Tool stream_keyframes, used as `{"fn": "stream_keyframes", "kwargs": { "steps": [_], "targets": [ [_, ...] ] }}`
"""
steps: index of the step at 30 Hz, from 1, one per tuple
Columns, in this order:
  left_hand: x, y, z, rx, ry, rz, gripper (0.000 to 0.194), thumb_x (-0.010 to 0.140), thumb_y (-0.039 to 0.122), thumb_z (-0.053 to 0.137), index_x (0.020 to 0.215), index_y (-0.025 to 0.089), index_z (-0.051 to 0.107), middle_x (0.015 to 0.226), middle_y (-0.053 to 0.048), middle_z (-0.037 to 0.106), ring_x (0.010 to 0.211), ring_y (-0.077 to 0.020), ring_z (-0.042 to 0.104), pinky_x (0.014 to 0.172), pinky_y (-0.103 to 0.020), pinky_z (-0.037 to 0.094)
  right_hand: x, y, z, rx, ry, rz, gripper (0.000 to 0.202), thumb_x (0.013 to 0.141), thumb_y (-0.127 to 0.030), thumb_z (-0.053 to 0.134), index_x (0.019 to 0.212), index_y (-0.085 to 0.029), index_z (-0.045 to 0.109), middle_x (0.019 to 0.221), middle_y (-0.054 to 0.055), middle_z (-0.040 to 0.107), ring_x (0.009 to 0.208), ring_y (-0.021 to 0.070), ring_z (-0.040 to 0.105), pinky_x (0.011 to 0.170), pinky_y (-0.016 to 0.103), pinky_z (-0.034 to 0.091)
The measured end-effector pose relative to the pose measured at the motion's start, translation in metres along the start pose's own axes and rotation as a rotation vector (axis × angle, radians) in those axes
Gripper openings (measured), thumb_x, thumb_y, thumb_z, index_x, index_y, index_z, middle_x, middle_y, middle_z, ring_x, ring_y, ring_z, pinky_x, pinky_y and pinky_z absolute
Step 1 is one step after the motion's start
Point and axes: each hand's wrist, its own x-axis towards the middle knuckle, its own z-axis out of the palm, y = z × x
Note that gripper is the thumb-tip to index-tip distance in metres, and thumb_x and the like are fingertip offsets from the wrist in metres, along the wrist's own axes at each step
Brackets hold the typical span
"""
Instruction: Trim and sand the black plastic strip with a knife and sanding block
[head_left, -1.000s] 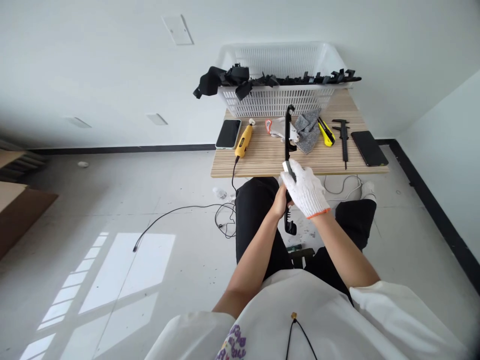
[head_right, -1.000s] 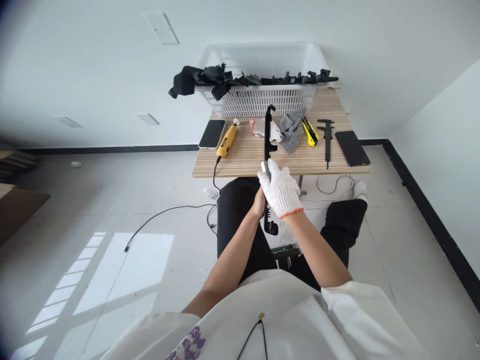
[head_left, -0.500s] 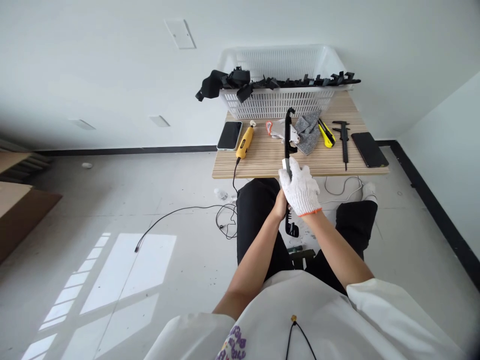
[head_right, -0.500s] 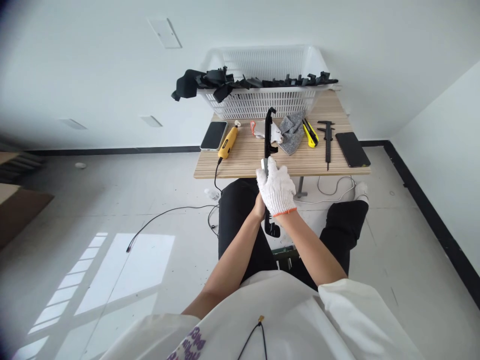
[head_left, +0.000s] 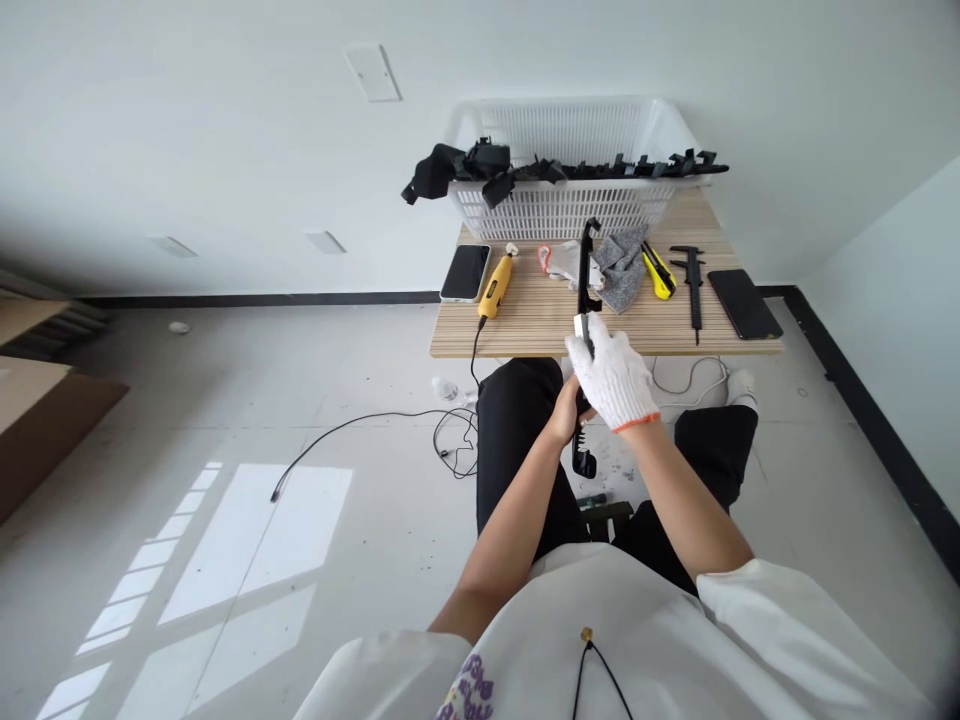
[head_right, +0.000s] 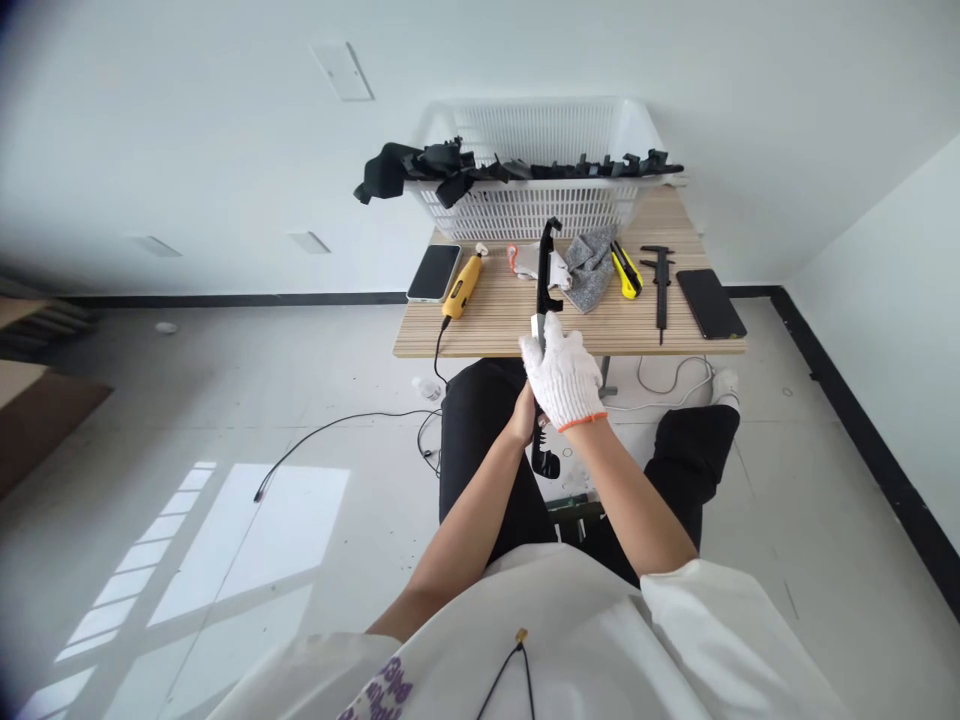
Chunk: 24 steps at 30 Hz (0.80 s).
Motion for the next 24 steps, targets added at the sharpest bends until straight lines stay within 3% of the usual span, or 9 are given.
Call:
{"fn": "stream_keyframes", "kwargs": {
  "steps": [3,11,17,22,24],
  "targets": [
    [-0.002,0.001,0.001,0.018,-0.014,0.028,0.040,0.097,0.043,0.063,0.070,0.019,0.049,0.053,0.007,0.041,0.038,-0.0043,0.028,0.037,-0.017,0.018,-0.004,0.004,-0.004,-0.014,-0.065,-0.056,0.065,0.106,-0.058,0.040,0.162,-0.026,0.041,0.120,0.017,0.067,0.105,0.0340,0.071,0.087,0.044,0.054],
    [0.000,0.006,0.001,-0.004,0.024,0.016,0.042,0.095,0.049,0.066,0.071,0.020,0.048,0.053,0.008,0.039,0.039,-0.0047,0.029,0.037,-0.018,0.018,0.012,-0.002,0.021,-0.086,0.043,-0.011,0.070,0.108,-0.055,0.035,0.168,-0.022,0.027,0.127,0.019,0.063,0.101,0.0324,0.073,0.083,0.044,0.056],
    [0.003,0.002,0.000,0.019,0.026,0.050,0.044,0.097,0.048,0.064,0.069,0.019,0.046,0.052,0.008,0.038,0.040,-0.0043,0.029,0.040,-0.017,0.020,0.003,0.001,0.005,-0.035,-0.093,-0.030,0.070,0.107,-0.056,0.036,0.167,-0.020,0.030,0.130,0.021,0.064,0.108,0.0357,0.071,0.089,0.047,0.055],
    [0.001,0.001,0.001,0.030,-0.044,0.048,0.043,0.098,0.048,0.063,0.070,0.019,0.047,0.054,0.008,0.037,0.039,-0.0036,0.028,0.040,-0.017,0.021,0.014,-0.004,0.005,-0.062,0.019,0.008,0.070,0.108,-0.055,0.033,0.167,-0.017,0.027,0.130,0.023,0.062,0.106,0.0343,0.072,0.088,0.045,0.055],
    [0.000,0.002,0.002,0.023,-0.029,0.032,0.044,0.097,0.051,0.064,0.071,0.019,0.048,0.054,0.007,0.038,0.039,-0.0038,0.028,0.039,-0.018,0.020,0.012,-0.007,0.004,-0.068,0.004,0.032,0.070,0.108,-0.054,0.032,0.167,-0.016,0.026,0.131,0.024,0.062,0.106,0.0342,0.072,0.086,0.045,0.055]
  ]
}}
